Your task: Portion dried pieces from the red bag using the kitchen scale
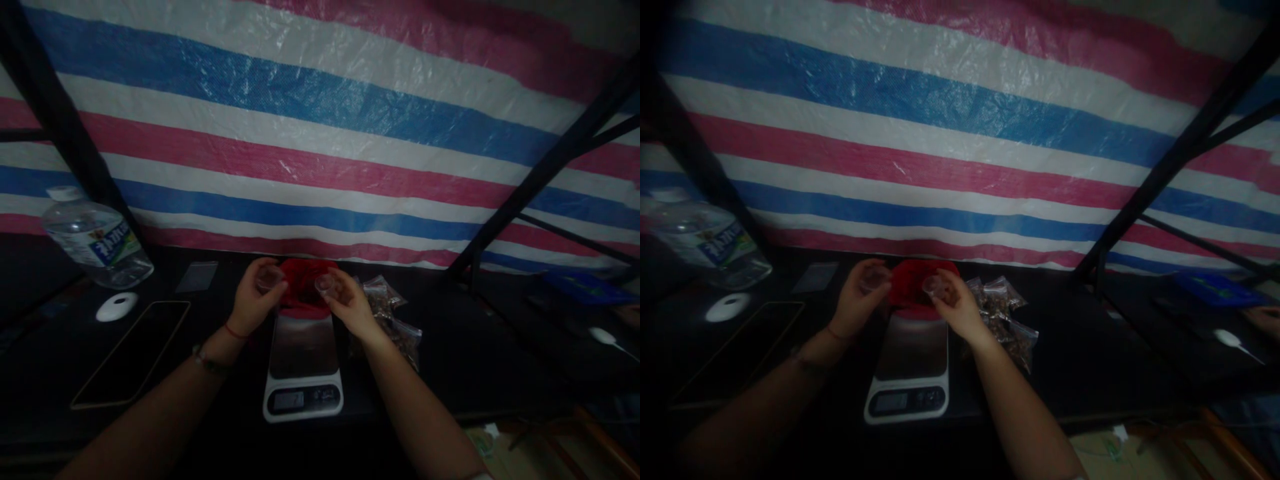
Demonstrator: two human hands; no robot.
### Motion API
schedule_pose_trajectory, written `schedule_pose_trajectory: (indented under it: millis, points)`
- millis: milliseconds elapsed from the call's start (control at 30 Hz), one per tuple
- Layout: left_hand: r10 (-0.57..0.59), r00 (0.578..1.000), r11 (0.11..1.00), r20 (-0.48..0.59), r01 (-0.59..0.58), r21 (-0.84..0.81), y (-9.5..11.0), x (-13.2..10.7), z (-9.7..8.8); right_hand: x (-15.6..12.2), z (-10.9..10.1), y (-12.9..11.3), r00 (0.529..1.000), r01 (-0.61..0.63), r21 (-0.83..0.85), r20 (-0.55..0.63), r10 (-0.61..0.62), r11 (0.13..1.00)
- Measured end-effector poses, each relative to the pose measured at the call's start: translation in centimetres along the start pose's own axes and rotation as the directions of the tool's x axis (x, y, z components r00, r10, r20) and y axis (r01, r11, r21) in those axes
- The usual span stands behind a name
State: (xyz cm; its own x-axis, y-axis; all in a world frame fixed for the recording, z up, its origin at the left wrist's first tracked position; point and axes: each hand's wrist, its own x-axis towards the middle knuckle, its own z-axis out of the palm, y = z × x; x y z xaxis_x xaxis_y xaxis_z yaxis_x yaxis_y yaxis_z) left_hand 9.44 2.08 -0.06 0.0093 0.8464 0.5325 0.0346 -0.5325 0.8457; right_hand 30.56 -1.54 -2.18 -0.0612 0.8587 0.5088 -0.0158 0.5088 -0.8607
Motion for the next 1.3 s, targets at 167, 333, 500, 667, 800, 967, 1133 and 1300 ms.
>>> schedule_pose_trajectory:
  millis: [167,333,500,667,800,967,1133,1300]
  points:
    - [-0.100,0.995,0.981,-0.006,0.098,-0.169,0.9,1.4,-1.4,0.5,-0.6,0.0,1.000,0.014,-0.125,0.017,-0.012,0.992]
    - [-0.129,0.991,0.974,0.019,0.130,-0.185,2.5,2.0,-2.7,0.5,-0.4,-0.1,0.999,-0.029,-0.074,0.027,0.031,0.997]
    - [-0.206,0.979,0.976,-0.005,0.206,0.078,0.8,3.6,-4.6,0.6,-0.7,0.0,0.997,-0.070,-0.126,0.009,0.072,0.990]
    - [-0.217,0.974,0.929,-0.069,0.228,0.292,-2.6,4.9,-3.1,0.8,-1.0,0.7,0.989,-0.140,-0.295,-0.005,0.145,0.945]
    - [-0.148,0.989,0.819,0.030,0.105,0.564,-4.5,4.7,-3.5,0.9,-1.4,1.3,0.993,-0.116,-0.523,-0.029,0.119,0.845]
    - [-0.301,0.919,0.710,0.254,0.038,0.704,-6.0,4.4,-6.5,2.2,-2.0,0.6,0.994,-0.067,-0.718,0.015,0.112,0.693]
    - [-0.212,0.882,0.663,0.420,-0.186,0.725,-5.1,4.7,-6.7,4.6,-1.8,0.0,0.951,0.090,-0.847,0.228,0.207,0.523]
    - [-0.053,0.857,0.775,0.513,-0.289,0.562,-2.7,3.1,-4.0,5.3,-1.3,0.5,0.855,0.171,-0.943,0.287,0.433,0.287]
